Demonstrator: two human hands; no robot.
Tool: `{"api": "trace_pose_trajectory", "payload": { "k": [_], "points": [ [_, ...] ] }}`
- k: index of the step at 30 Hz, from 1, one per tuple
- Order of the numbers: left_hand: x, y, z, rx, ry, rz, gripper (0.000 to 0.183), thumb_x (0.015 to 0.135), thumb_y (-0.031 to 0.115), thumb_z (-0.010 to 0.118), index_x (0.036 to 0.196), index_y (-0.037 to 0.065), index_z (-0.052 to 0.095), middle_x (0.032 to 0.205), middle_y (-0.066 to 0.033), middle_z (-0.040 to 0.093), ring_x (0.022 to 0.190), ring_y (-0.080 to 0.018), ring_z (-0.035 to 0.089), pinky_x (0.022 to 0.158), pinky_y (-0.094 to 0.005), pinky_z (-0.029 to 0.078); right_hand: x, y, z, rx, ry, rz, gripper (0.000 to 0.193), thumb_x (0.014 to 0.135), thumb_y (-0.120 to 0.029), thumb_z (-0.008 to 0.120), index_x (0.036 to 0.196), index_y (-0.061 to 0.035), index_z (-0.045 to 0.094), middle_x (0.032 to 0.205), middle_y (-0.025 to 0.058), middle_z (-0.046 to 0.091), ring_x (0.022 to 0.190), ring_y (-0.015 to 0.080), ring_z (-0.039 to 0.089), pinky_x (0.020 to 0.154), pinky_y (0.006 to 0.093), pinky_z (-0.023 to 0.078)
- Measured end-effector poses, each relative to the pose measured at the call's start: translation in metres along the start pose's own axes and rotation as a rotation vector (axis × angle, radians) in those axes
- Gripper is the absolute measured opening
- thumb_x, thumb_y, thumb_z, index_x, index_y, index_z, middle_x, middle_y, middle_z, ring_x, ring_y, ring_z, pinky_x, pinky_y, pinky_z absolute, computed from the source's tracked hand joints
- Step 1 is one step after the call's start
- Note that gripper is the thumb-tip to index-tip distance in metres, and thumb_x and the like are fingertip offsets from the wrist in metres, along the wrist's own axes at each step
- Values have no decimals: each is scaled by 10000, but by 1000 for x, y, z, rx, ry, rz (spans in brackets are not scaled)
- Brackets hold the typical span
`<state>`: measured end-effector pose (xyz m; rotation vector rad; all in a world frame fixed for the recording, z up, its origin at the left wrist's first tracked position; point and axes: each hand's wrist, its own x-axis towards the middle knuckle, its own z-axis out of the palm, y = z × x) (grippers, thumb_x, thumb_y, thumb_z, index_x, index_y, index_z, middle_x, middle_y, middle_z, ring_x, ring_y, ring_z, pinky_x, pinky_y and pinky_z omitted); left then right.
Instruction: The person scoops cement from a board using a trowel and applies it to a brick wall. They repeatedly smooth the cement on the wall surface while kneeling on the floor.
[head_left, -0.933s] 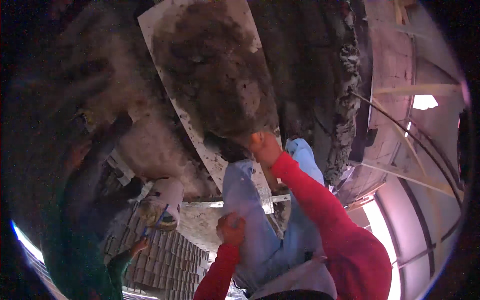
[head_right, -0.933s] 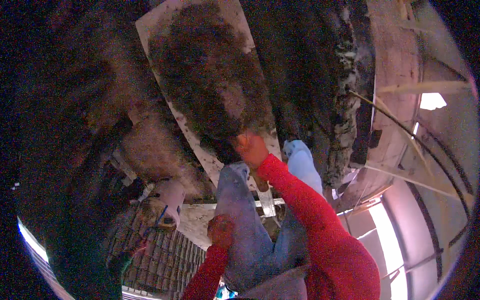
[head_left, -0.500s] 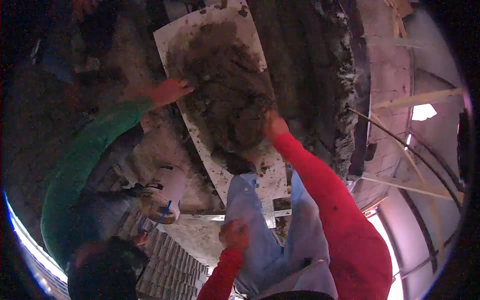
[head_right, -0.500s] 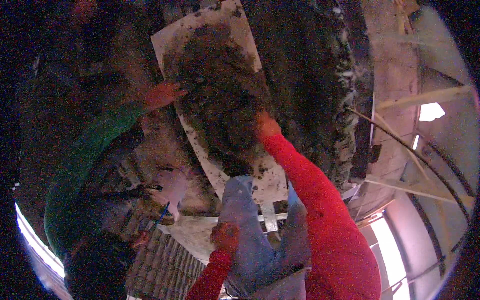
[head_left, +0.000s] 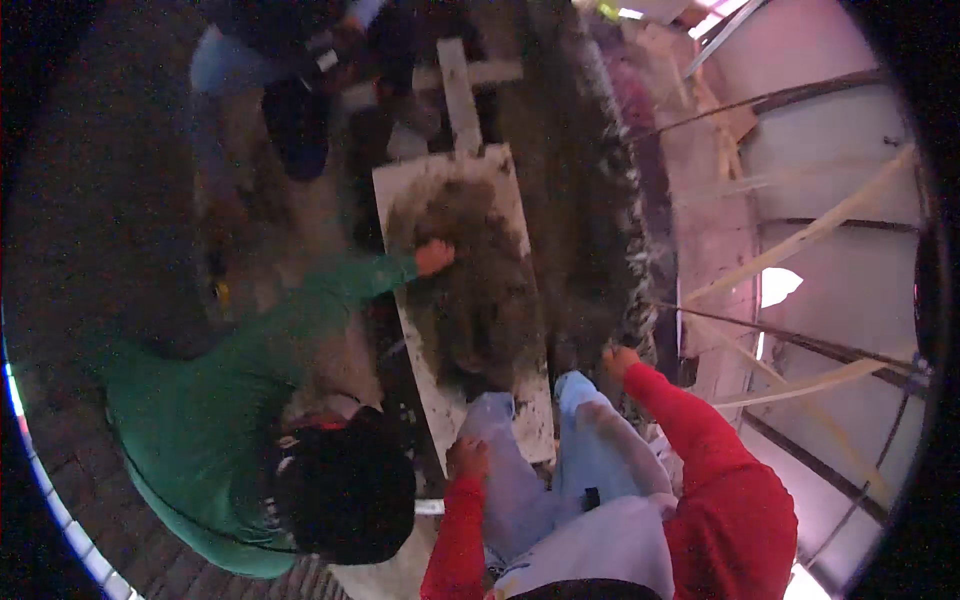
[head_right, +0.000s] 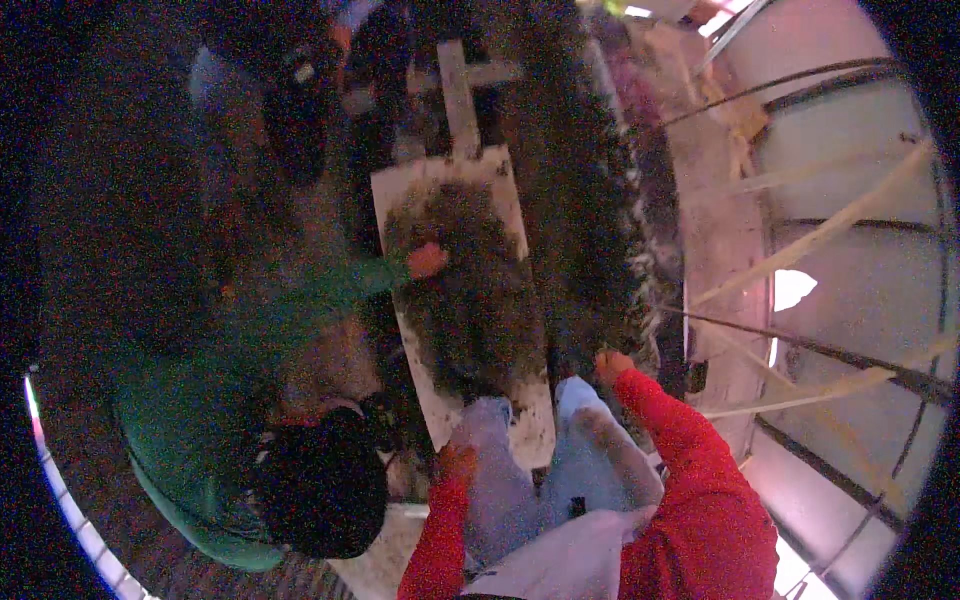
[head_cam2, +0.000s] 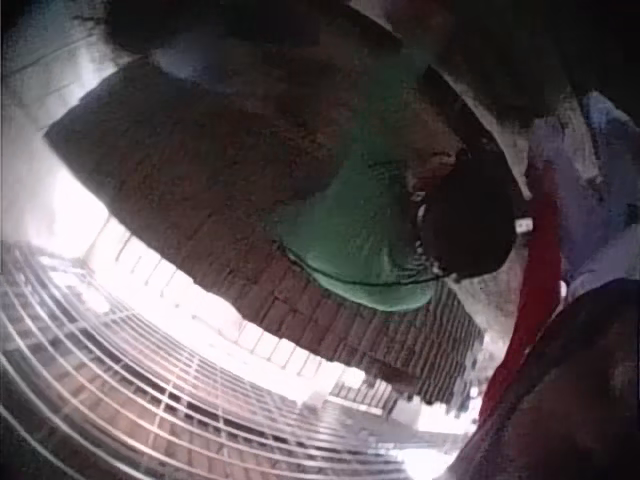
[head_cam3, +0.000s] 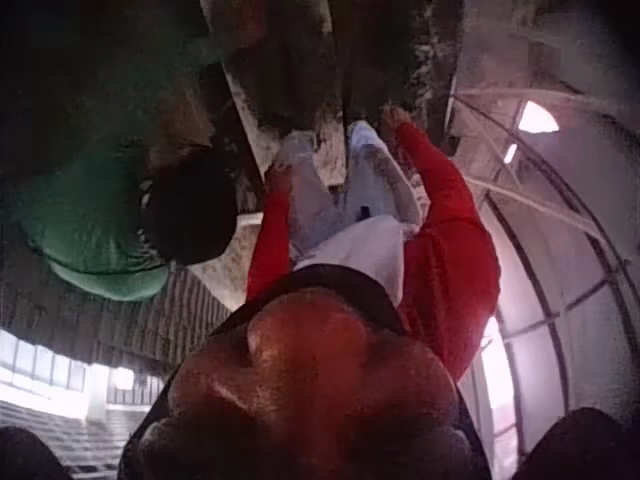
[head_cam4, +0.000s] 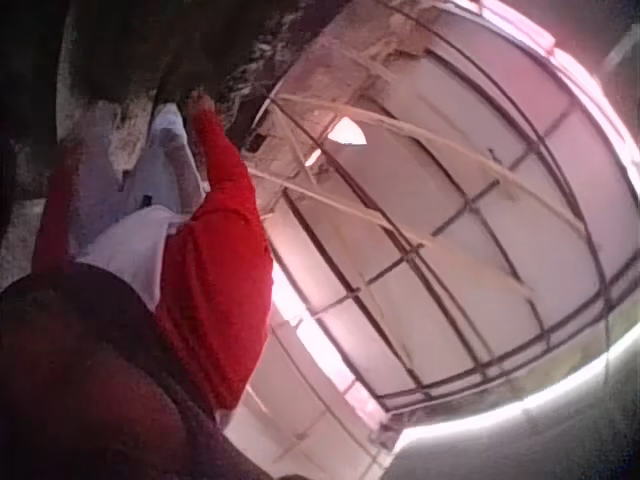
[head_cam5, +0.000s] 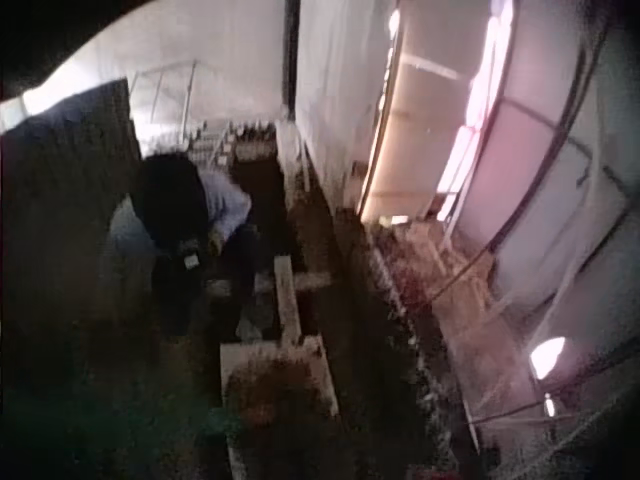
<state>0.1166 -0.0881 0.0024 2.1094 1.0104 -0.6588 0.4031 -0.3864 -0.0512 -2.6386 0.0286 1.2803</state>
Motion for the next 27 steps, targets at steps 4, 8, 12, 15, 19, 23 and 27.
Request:
{"api": "trace_pose_trajectory", "payload": {
  "k": [4, 8, 12, 15, 19, 23, 27],
  "points": [
    [11, -27, 0, -56, 11, 164, 307, 764, 323, 594, 921, 62, 630, 945, -146, 635, 848, -304, 607, 770, -383, 485, -40, 2, -80, -131, 240, -72, 402, 855, -362, 411, 858, -16, 617, 794, 240, 618, 811, 406, 604, 741, 474, 456],
    [-13, 31, -74, -231, -1, -12, 310, 765, 313, 614, 947, 63, 619, 925, -145, 634, 834, -310, 606, 742, -395, 479, -82, -43, -173, -19, 270, -114, 451, 839, -418, 431, 912, -3, 591, 941, 245, 608, 892, 404, 586, 796, 462, 468],
    [3, -64, -4, -559, 168, -154, 364, 722, 306, 680, 986, 67, 605, 991, -151, 612, 880, -299, 589, 764, -391, 469, -75, -64, -228, 56, 292, -23, 405, 801, -383, 492, 920, -11, 597, 948, 255, 601, 905, 413, 576, 812, 459, 465],
    [-18, -79, -20, 131, 53, -47, 395, 739, 240, 684, 1074, 62, 573, 1041, -137, 593, 913, -246, 575, 807, -354, 460, -4, -84, -227, 81, 267, -101, 363, 806, -346, 524, 915, -8, 599, 879, 241, 616, 856, 407, 593, 753, 468, 469],
    [-15, -37, -1, -277, 69, -192, 336, 781, 249, 643, 1049, 55, 581, 1037, -134, 592, 933, -230, 570, 822, -361, 457, 96, -112, -276, -75, 234, -242, 292, 820, -276, 553, 928, -7, 587, 867, 232, 624, 840, 408, 601, 714, 468, 476],
    [-12, -40, 1, -1252, 349, -564, 295, 819, 304, 596, 967, 50, 607, 1011, -138, 597, 950, -241, 570, 820, -392, 458, 219, -182, -284, -52, 51, -462, 284, 860, -275, 508, 944, -17, 594, 917, 247, 615, 877, 411, 591, 739, 467, 479],
    [2, -3, 38, -625, 262, -567, 424, 815, 416, 579, 1001, 36, 607, 943, -145, 628, 869, -278, 596, 762, -384, 485, 313, -249, -258, -394, -229, -405, 333, 834, -274, 541, 1106, -83, 554, 982, 199, 624, 937, 374, 594, 791, 452, 481]
  ]
}}
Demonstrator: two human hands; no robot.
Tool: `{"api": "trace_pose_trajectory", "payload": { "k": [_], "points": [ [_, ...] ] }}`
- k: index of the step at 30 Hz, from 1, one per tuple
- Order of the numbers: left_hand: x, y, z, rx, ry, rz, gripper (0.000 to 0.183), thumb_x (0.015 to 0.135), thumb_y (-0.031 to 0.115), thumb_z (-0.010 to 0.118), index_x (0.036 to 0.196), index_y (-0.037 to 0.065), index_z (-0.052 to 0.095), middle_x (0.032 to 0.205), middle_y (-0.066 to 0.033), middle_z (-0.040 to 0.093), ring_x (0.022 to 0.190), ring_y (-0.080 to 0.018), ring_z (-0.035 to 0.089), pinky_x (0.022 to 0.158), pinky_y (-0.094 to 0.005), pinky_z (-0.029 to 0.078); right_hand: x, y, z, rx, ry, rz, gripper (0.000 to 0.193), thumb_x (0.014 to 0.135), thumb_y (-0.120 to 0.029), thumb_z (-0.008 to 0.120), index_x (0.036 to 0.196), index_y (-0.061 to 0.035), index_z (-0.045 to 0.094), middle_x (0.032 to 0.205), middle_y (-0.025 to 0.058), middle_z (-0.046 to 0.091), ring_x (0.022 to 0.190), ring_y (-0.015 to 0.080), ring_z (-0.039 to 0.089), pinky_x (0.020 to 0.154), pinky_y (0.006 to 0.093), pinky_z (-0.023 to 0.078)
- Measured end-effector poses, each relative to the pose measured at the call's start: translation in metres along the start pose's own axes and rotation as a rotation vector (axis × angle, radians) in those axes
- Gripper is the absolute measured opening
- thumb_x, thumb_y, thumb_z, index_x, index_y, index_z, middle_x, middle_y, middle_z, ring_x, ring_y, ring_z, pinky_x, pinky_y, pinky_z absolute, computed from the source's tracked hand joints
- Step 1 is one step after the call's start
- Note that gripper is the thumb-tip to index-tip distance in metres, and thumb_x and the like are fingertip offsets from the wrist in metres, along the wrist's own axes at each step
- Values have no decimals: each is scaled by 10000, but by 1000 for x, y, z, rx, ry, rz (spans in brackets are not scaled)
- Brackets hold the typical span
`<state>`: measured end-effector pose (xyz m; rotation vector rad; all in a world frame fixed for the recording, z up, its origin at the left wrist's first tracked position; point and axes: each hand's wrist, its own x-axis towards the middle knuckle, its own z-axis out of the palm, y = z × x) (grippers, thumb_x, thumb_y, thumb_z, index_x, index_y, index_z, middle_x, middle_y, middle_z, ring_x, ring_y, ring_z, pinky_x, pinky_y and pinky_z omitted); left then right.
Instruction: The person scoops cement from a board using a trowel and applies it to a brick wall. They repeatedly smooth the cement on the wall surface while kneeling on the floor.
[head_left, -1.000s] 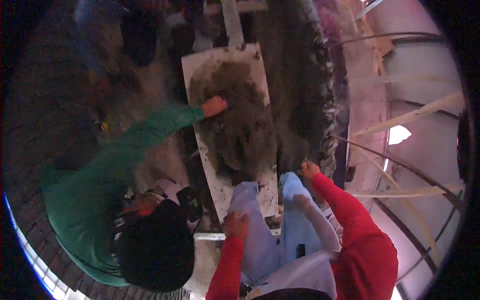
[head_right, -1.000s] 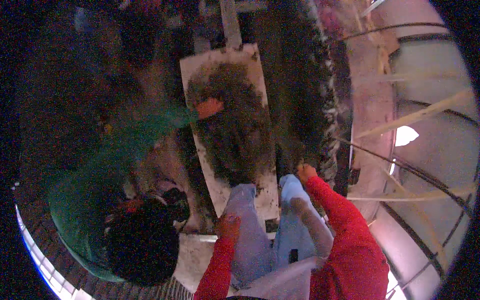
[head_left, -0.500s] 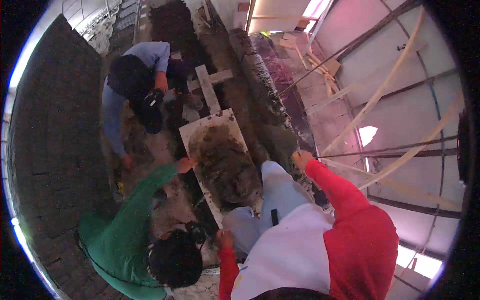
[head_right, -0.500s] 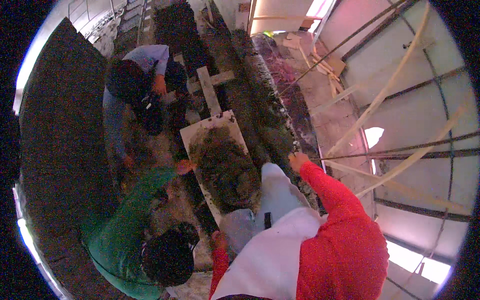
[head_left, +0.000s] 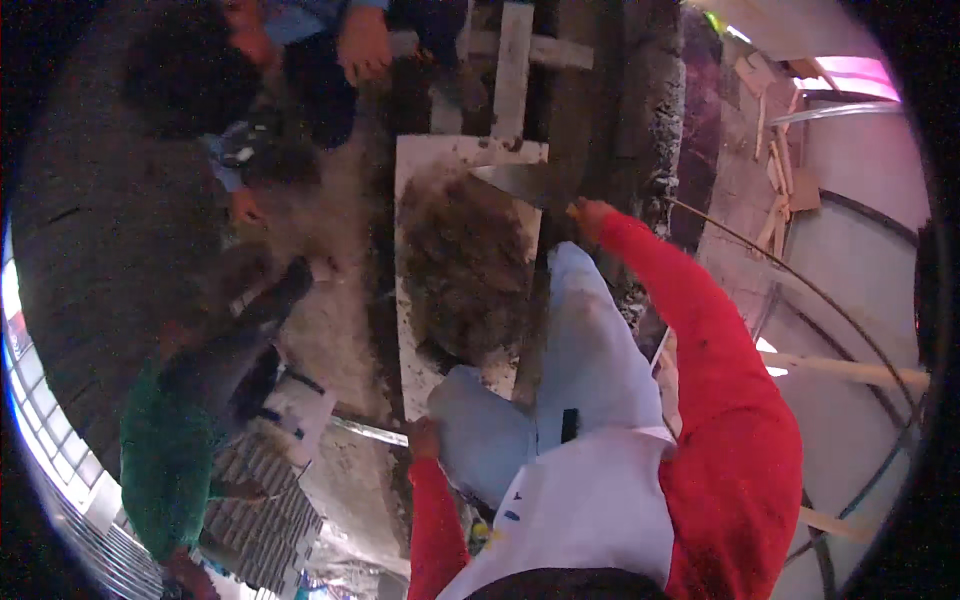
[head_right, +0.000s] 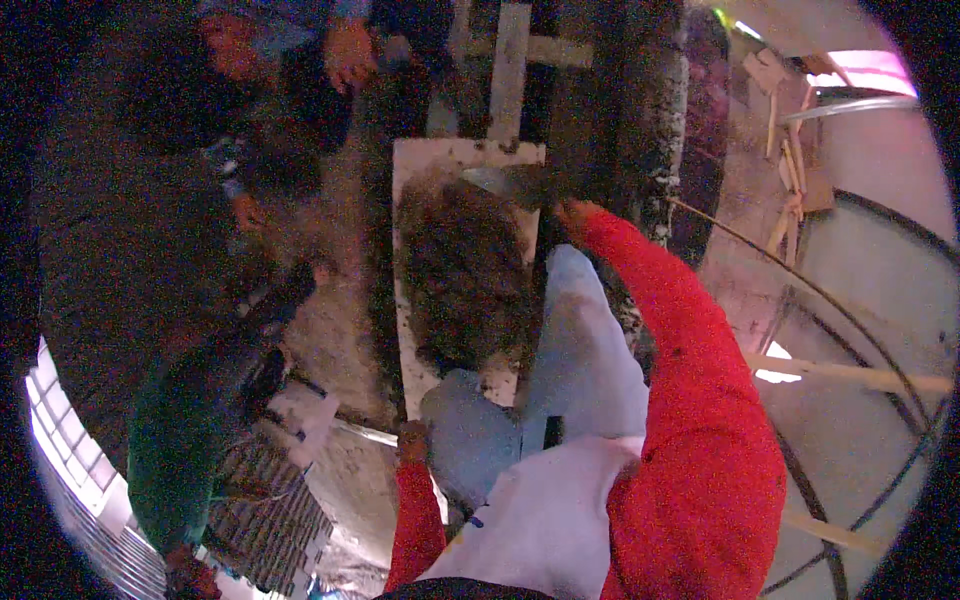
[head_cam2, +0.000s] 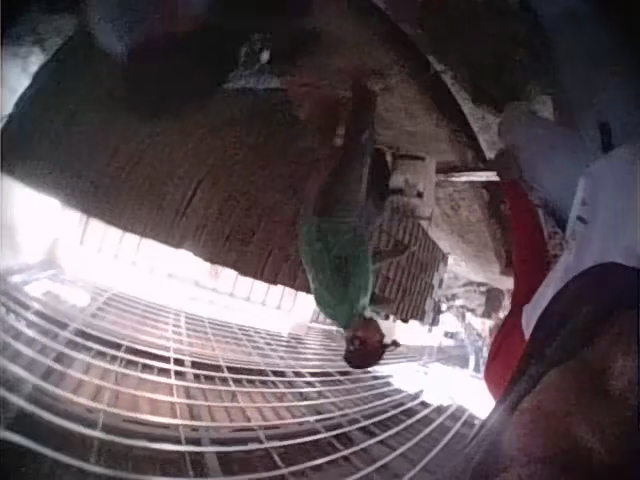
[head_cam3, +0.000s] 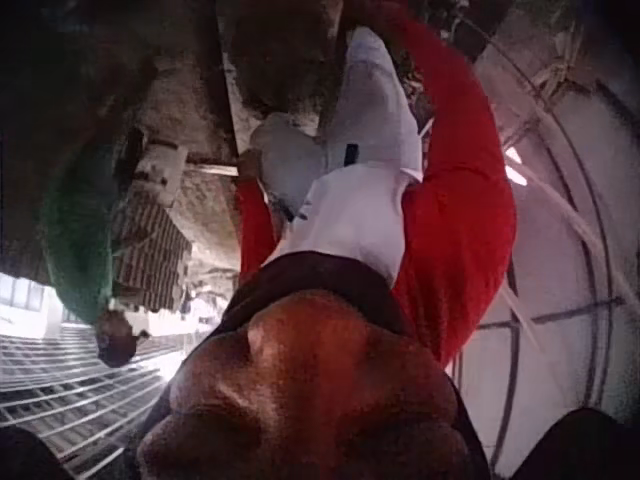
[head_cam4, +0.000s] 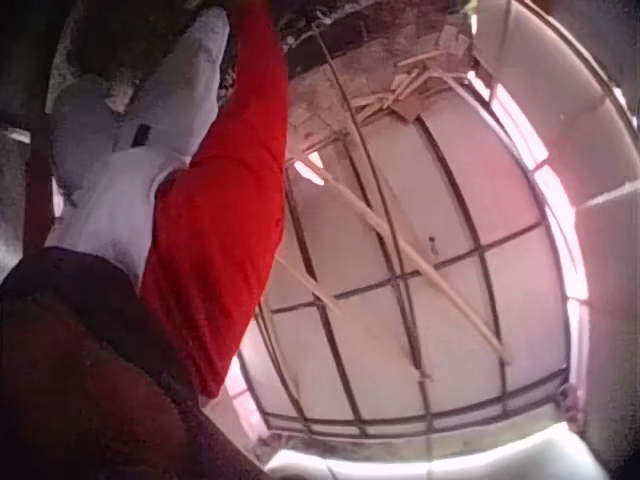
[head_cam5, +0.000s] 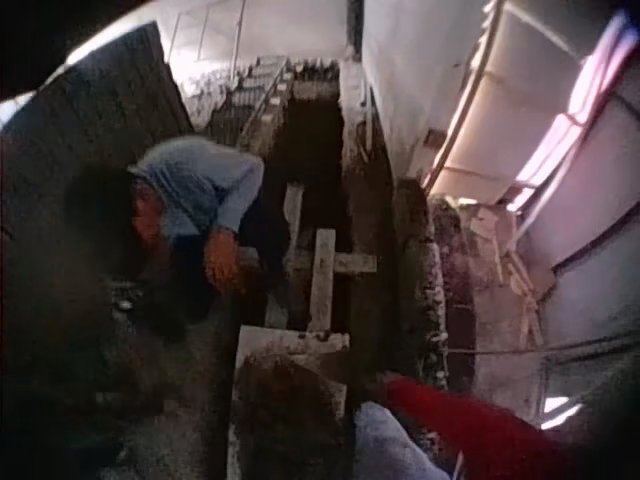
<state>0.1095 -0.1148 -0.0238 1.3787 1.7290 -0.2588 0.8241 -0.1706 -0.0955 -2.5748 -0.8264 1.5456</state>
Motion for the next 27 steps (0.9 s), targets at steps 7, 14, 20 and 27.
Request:
{"api": "trace_pose_trajectory", "payload": {
  "k": [7, 14, 20, 27],
  "points": [
    [-27, 116, 96, 666, 29, -13, 238, 755, 238, 630, 873, 31, 618, 842, -154, 607, 832, -322, 564, 780, -415, 450, 149, 51, 33, -370, -194, -164, 389, 770, -255, 610, 1144, -156, 573, 1060, 129, 618, 1011, 319, 581, 830, 416, 480],
    [-42, 52, 113, 329, -57, 3, 254, 721, 235, 668, 878, 40, 626, 911, -152, 595, 892, -326, 555, 802, -422, 446, 212, -1, 272, -513, -337, -572, 550, 757, -293, 549, 1286, -178, 452, 1132, 207, 542, 964, 320, 568, 790, 441, 464],
    [-50, 52, 116, 66, 31, -163, 280, 687, 233, 699, 882, 40, 642, 919, -147, 600, 889, -307, 562, 803, -397, 450, 174, -81, 185, -402, -482, -592, 414, 736, -230, 530, 1110, -55, 541, 1002, 225, 584, 936, 342, 586, 773, 455, 471],
    [-32, 74, 112, 134, 55, -131, 310, 649, 243, 716, 873, 40, 648, 897, -139, 606, 849, -282, 573, 770, -374, 465, 111, -87, 107, -456, -231, -620, 627, 767, -314, 545, 1299, -38, 360, 1121, 200, 545, 966, 366, 574, 779, 446, 509]
  ]
}}
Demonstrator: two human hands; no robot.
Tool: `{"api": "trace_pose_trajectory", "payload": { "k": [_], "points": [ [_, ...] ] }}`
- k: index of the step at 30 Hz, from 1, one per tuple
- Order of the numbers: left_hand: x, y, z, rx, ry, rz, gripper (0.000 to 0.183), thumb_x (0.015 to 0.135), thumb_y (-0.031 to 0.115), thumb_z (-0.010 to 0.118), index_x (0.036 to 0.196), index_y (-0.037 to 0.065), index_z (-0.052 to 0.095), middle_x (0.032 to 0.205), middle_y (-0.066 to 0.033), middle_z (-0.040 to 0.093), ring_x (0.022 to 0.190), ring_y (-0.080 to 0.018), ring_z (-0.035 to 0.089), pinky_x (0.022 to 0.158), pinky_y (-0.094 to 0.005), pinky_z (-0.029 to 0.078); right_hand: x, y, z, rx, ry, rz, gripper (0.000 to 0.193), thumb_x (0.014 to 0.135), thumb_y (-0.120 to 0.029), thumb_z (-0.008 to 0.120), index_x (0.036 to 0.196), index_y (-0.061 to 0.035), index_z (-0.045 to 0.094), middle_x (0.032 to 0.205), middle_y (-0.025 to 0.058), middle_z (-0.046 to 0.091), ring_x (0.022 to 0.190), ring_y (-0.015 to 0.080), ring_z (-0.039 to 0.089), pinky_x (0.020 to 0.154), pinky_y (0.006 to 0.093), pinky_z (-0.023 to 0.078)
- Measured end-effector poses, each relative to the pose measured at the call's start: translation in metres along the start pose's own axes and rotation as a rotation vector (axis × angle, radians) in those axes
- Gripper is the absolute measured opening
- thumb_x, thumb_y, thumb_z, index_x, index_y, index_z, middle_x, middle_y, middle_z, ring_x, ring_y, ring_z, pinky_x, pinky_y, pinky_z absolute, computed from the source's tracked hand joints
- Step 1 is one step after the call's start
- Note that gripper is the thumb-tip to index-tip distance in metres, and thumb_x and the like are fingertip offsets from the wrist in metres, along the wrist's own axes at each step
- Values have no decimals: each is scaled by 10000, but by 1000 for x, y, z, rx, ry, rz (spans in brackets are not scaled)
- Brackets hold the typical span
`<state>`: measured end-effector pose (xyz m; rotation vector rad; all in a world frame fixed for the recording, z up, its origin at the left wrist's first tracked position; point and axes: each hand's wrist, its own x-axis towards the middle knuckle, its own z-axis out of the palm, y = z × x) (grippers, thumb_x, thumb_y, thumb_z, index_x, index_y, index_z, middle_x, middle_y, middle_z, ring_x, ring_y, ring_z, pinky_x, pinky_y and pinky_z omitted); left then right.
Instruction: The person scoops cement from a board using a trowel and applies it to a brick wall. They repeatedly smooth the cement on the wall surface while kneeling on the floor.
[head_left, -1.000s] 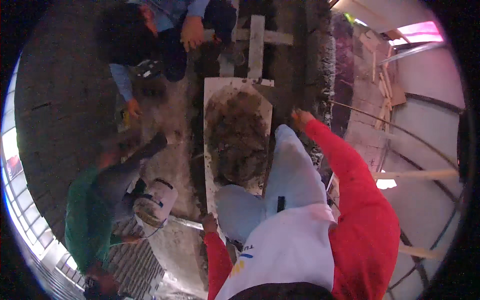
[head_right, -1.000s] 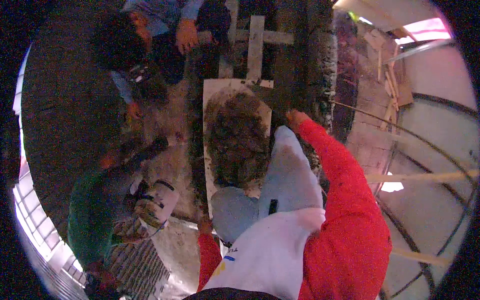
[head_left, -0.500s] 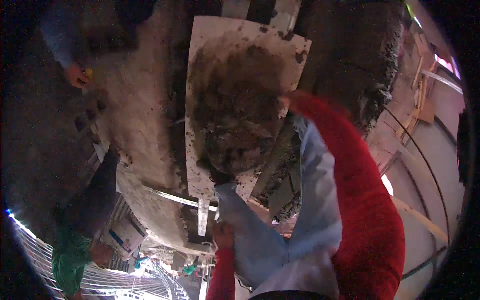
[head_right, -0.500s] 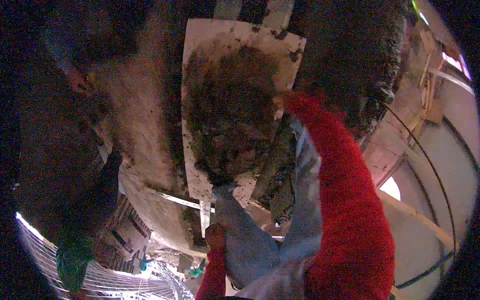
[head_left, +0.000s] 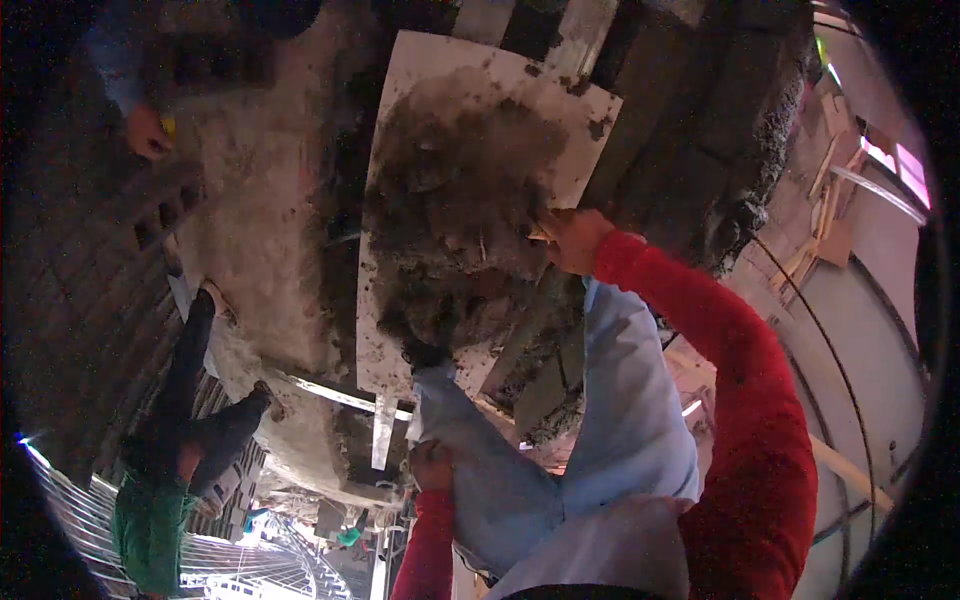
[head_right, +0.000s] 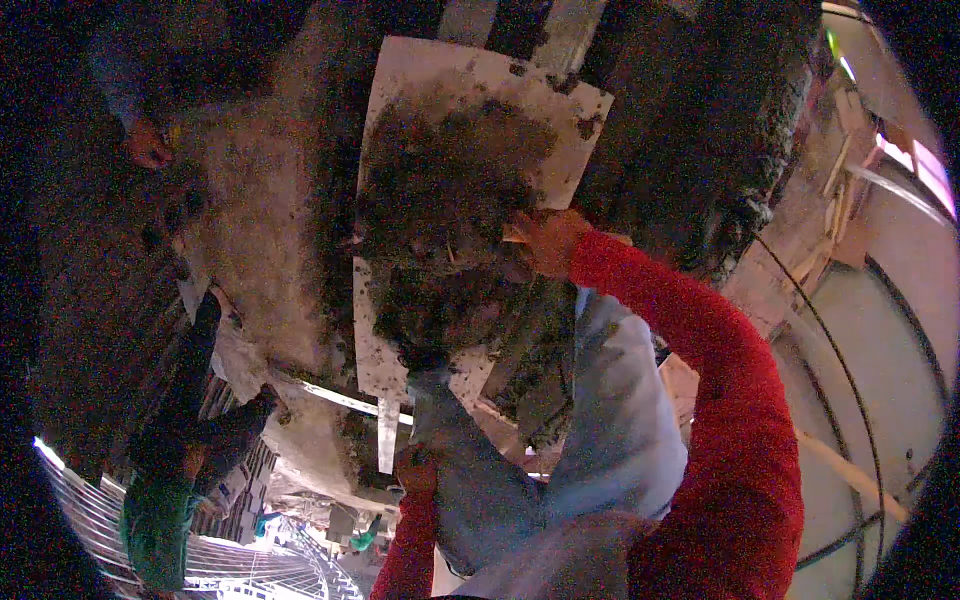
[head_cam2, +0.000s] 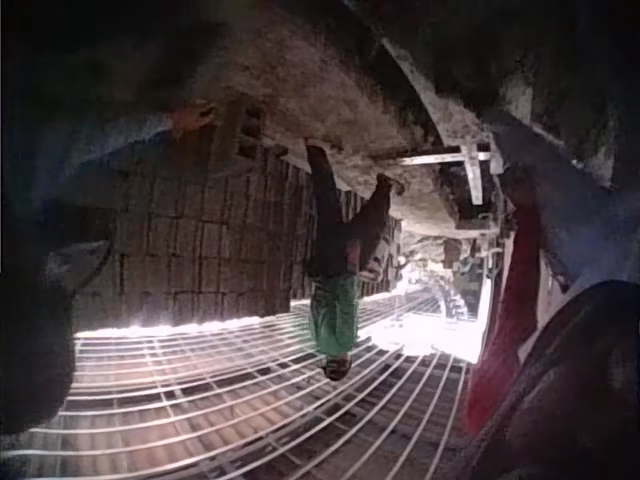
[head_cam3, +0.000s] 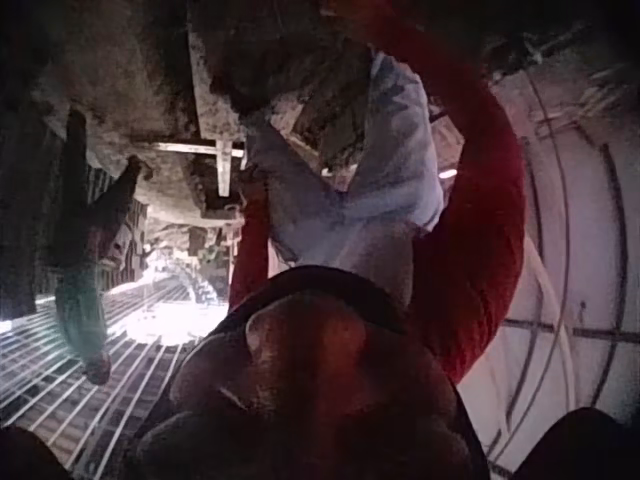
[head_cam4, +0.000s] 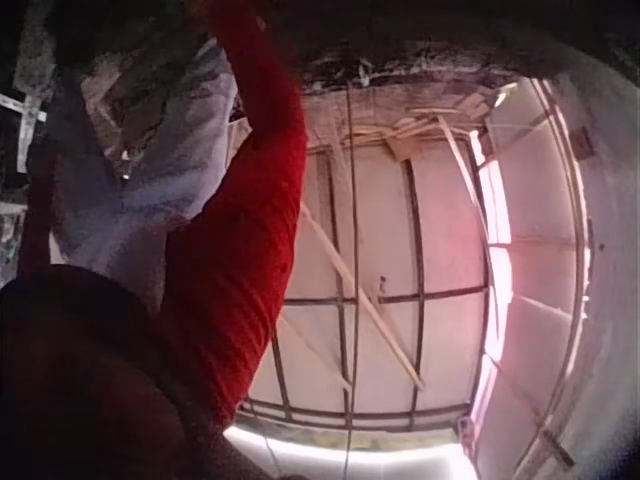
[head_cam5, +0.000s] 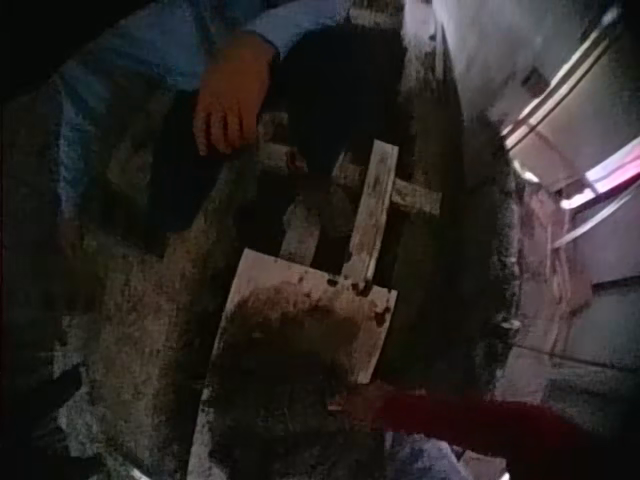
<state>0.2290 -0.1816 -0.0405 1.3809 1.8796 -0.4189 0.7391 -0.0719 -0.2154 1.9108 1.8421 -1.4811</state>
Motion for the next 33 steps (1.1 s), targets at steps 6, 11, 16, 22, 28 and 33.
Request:
{"api": "trace_pose_trajectory", "payload": {
  "k": [6, 11, 16, 22, 28, 33],
  "points": [
    [7, 3, 8, 157, -59, 97, 293, 659, 237, 703, 856, 26, 651, 855, -153, 627, 831, -295, 590, 763, -383, 469, 50, 64, 109, -2, 74, 192, 543, 787, -272, 545, 1279, -99, 394, 1093, 201, 553, 967, 334, 575, 765, 428, 509],
    [8, 29, 1, 254, -65, 86, 297, 681, 252, 685, 880, 33, 670, 859, -170, 637, 862, -300, 591, 777, -395, 463, -21, 65, 112, 101, 122, 288, 410, 838, -339, 516, 1238, -245, 503, 1140, 125, 575, 938, 342, 595, 785, 425, 507],
    [7, 33, -2, 289, -77, 50, 304, 698, 273, 688, 927, 81, 637, 926, -101, 616, 853, -294, 561, 799, -391, 447, -58, 168, 54, 271, -34, 527, 367, 823, -231, 502, 1174, -135, 541, 1109, 170, 579, 900, 353, 604, 777, 426, 501],
    [14, 6, 11, 101, -174, 125, 232, 697, 237, 676, 845, 59, 670, 872, -121, 638, 843, -302, 588, 788, -413, 463, 82, 90, 88, 354, -242, 275, 443, 753, -95, 491, 1192, -115, 546, 946, 177, 609, 873, 344, 606, 739, 450, 473],
    [3, -5, 22, 286, -16, 344, 235, 645, 208, 712, 813, 48, 675, 841, -129, 653, 772, -303, 610, 736, -405, 489, 114, 40, 70, 211, -277, 21, 460, 720, -119, 491, 1175, -94, 557, 1040, 186, 596, 855, 350, 614, 760, 416, 483],
    [20, 66, 5, 242, -155, 26, 237, 650, 193, 687, 844, 57, 682, 865, -141, 657, 791, -298, 621, 722, -406, 495, 83, 67, 112, 214, 66, -163, 316, 764, -218, 501, 1022, -70, 609, 926, 190, 611, 838, 329, 615, 730, 415, 477]
  ]
}}
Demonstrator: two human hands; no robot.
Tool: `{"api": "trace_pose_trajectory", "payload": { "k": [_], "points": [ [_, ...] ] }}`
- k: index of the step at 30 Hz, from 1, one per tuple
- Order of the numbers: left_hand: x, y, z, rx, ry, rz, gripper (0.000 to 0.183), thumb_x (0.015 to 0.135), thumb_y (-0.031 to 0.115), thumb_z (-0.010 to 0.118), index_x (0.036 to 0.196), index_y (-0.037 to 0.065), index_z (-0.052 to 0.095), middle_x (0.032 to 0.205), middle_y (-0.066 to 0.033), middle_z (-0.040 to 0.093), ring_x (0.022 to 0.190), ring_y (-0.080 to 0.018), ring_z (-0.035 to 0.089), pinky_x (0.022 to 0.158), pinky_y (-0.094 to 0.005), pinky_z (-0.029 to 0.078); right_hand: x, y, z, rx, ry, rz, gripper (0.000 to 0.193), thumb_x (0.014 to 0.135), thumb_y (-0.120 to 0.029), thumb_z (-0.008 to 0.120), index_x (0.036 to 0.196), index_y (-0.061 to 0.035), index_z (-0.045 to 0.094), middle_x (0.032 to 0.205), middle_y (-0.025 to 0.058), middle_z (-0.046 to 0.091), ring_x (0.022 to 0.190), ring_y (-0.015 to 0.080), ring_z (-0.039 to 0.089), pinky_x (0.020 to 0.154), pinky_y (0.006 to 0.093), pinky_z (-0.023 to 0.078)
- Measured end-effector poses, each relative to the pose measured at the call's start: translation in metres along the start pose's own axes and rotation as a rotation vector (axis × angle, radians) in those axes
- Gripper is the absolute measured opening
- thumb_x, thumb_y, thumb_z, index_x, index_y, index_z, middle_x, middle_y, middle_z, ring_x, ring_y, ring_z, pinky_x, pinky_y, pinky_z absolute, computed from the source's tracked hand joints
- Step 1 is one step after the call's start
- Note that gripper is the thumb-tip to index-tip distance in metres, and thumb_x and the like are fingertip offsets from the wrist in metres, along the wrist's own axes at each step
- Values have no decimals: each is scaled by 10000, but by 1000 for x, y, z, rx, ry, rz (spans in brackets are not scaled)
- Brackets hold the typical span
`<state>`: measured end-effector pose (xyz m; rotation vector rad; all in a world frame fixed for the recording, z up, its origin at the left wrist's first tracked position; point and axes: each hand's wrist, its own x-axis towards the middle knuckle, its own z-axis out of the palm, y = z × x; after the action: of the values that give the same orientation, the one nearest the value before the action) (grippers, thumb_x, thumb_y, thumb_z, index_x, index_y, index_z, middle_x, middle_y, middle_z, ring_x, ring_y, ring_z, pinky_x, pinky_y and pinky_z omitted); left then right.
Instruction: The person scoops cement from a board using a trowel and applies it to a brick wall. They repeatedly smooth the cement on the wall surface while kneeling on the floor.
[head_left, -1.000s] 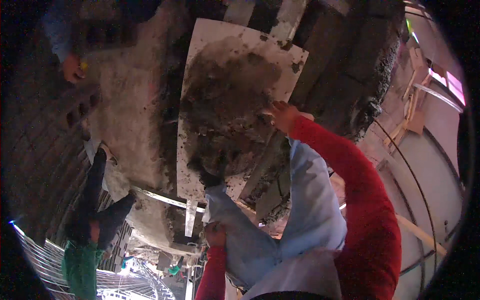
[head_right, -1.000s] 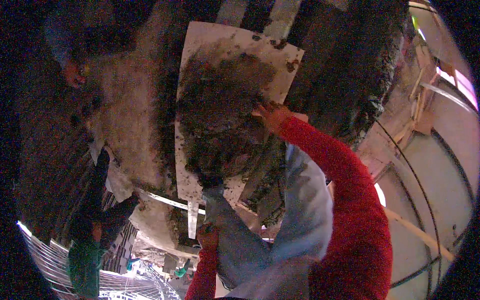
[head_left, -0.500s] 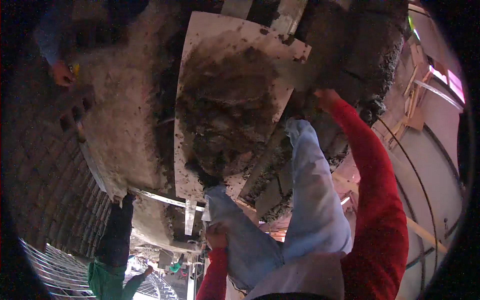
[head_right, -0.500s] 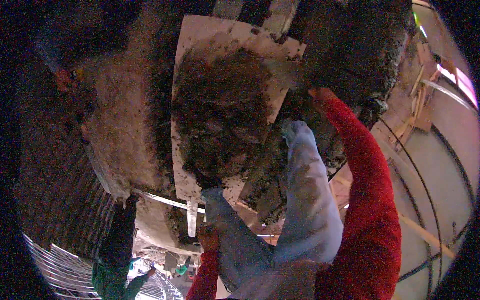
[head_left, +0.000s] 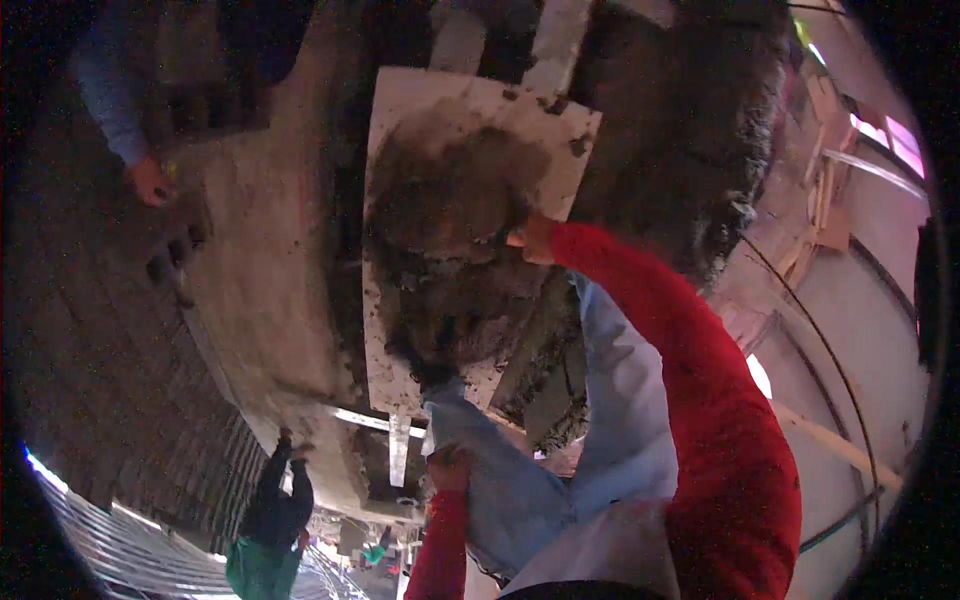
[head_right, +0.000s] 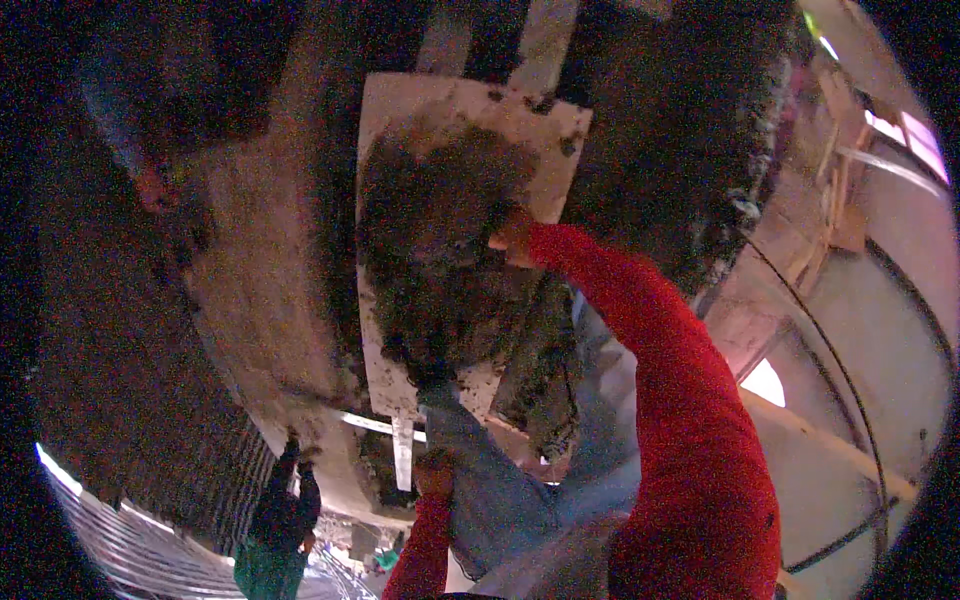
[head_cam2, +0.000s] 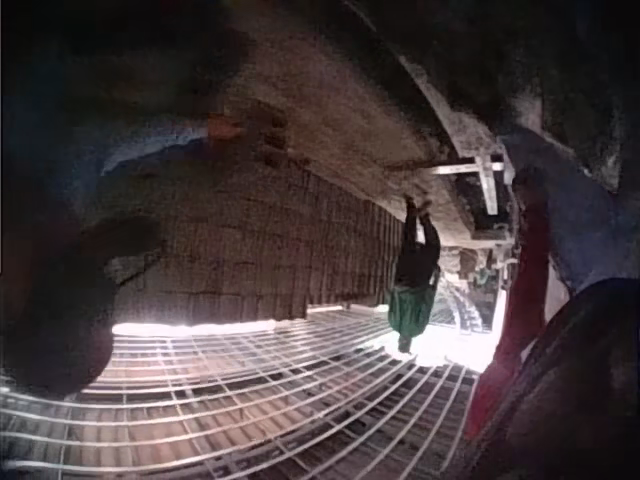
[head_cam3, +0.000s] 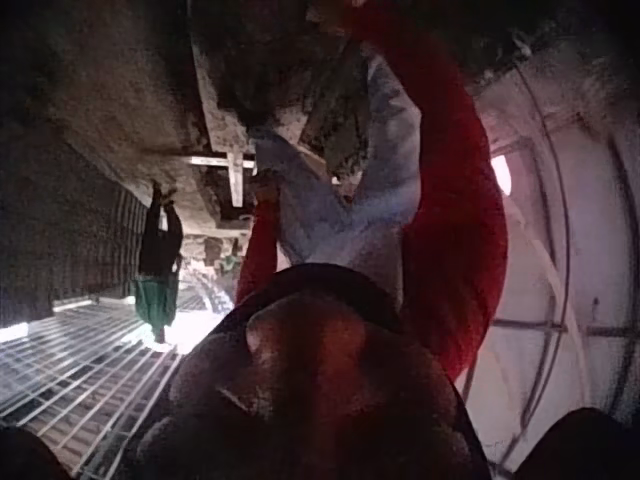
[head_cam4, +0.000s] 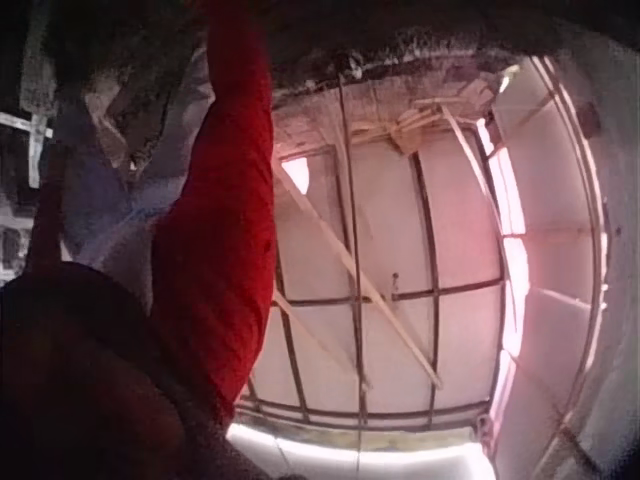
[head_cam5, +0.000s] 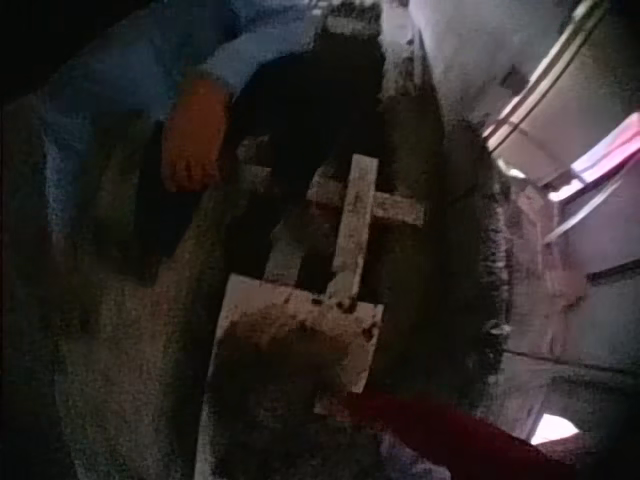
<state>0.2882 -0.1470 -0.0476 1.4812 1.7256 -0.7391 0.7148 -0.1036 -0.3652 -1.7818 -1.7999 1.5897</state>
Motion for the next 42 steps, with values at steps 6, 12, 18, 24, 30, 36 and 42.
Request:
{"api": "trace_pose_trajectory", "payload": {
  "k": [6, 12, 18, 24, 30, 36, 42],
  "points": [
    [15, -42, 23, 73, -127, 51, 288, 718, 268, 610, 908, 64, 681, 875, -155, 662, 822, -329, 625, 740, -419, 493, -110, -55, -86, 426, -43, 429, 348, 726, -316, 609, 948, -49, 605, 807, 184, 621, 744, 294, 612, 650, 391, 479],
    [43, -63, 11, 165, -175, 239, 289, 760, 250, 559, 959, 68, 663, 850, -146, 661, 807, -329, 626, 729, -414, 495, -237, -63, -166, 888, 453, 648, 278, 846, -295, 494, 773, -34, 552, 638, 93, 560, 589, 209, 544, 554, 382, 436],
    [77, -21, -19, 838, -151, 913, 157, 760, 184, 564, 872, 93, 628, 736, -95, 626, 695, -248, 607, 598, -385, 484, -291, 17, -205, 1069, 1082, 961, 351, 877, -338, 469, 751, -20, 546, 625, 57, 534, 577, 153, 466, 554, 378, 418],
    [54, 8, -39, 725, -329, 916, 290, 726, 213, 592, 978, 86, 522, 923, -107, 556, 751, -235, 569, 645, -393, 458, -333, 106, -256, 504, 1398, 1060, 168, 764, -189, 535, 885, -74, 555, 803, 197, 589, 818, 413, 576, 667, 471, 465],
    [49, 52, -54, 582, -95, 1021, 107, 781, 109, 461, 715, 74, 537, 711, -130, 572, 685, -306, 579, 586, -400, 473, -338, 135, -274, 458, 1132, 1567, 271, 785, -188, 529, 1045, -119, 493, 943, 201, 569, 877, 440, 571, 786, 479, 476],
    [47, 60, -70, 800, -270, 885, 157, 668, 125, 641, 802, 96, 564, 768, -93, 589, 742, -291, 593, 608, -425, 485, -296, 76, -213, 677, 1578, 1444, 339, 810, -262, 560, 1017, -4, 486, 872, 247, 600, 788, 403, 591, 732, 457, 459],
    [49, 34, -61, 1012, -274, 719, 268, 627, 127, 699, 866, 94, 581, 799, -80, 586, 767, -294, 597, 637, -414, 494, -299, 88, -258, 1478, 1624, 924, 366, 846, -386, 519, 846, -20, 512, 637, 110, 531, 533, 255, 562, 483, 410, 467]
  ]
}}
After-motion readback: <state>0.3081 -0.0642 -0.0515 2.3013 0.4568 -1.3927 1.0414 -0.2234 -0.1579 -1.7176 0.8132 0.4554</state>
